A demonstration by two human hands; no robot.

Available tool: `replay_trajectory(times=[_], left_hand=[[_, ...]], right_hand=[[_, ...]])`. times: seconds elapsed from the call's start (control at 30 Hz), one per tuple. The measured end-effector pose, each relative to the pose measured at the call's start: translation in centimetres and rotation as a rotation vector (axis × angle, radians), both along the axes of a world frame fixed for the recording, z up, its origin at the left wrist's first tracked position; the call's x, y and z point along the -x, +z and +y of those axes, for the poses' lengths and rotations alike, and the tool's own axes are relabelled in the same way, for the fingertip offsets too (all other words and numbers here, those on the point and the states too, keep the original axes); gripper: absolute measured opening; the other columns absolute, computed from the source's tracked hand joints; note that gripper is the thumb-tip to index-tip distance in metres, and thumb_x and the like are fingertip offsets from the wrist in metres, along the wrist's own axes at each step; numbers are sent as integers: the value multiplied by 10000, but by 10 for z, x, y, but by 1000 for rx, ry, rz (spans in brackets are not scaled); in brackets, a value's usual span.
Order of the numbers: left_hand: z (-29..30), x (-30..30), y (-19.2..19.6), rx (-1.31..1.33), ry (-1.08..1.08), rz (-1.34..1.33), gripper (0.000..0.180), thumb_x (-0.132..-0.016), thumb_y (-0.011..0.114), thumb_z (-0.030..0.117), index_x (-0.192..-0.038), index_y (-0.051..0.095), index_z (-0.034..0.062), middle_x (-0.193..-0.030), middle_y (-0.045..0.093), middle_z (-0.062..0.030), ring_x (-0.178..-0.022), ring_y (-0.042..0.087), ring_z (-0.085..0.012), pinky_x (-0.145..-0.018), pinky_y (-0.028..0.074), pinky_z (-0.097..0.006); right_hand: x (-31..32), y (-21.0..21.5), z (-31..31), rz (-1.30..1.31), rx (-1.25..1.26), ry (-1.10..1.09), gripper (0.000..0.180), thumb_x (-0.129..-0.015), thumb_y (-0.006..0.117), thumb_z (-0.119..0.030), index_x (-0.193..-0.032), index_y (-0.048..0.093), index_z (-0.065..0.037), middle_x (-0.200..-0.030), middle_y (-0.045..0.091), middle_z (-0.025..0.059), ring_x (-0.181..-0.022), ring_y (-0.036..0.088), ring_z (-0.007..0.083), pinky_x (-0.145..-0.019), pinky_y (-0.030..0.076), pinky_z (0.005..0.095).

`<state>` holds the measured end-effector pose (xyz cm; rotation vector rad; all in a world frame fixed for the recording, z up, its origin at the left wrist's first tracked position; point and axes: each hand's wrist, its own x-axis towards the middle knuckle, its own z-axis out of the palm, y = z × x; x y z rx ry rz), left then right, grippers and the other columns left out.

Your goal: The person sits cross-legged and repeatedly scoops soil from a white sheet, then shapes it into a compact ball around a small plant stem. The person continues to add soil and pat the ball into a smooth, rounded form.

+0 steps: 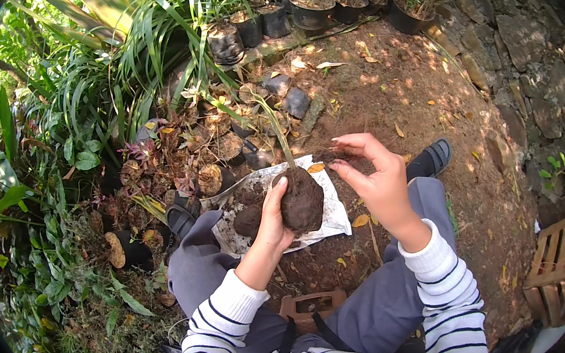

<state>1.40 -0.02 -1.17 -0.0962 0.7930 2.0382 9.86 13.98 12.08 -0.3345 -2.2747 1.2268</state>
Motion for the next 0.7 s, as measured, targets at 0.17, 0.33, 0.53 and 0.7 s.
replay_trajectory(times=[0.17, 0.33, 0.53, 0.7], left_hand=[[-1, -4, 3, -44, -53, -23, 503, -972, 539, 451, -1312, 532, 80, -1268, 613, -94, -1178, 598, -226, -986, 503, -436], [-1, -10, 17, -98, 59, 33, 464, -936, 671, 208, -1315, 441, 71, -1169, 632, -105, -1083, 644, -222, -893, 576, -383], [4, -6, -3, -36, 26, 147, 519, -892, 717, 154, -1314, 427, 70, -1176, 614, -125, -1077, 644, -230, -901, 576, -390], [7, -5, 7, -86, 12, 126, 489, -885, 692, 105, -1297, 435, 56, -1161, 618, -129, -1054, 654, -224, -885, 586, -386]], right_hand=[[-4, -30, -1, 29, -643, 157, 272, -760, 782, -98, -1025, 726, -79, -967, 741, 69, -892, 701, 246, -815, 500, 332], [-19, -39, -13, -98, -781, 196, 375, -827, 744, -212, -1181, 678, -110, -1217, 687, 81, -1186, 611, 265, -977, 420, 446], [-38, -43, -6, -304, -539, 314, 530, -837, 739, -321, -1333, 617, -181, -1346, 630, 46, -1377, 454, 291, -1113, 224, 563], [-40, -30, 12, -305, -456, 320, 485, -846, 739, -372, -1298, 651, -219, -1275, 676, 25, -1399, 428, 294, -1104, 195, 558]])
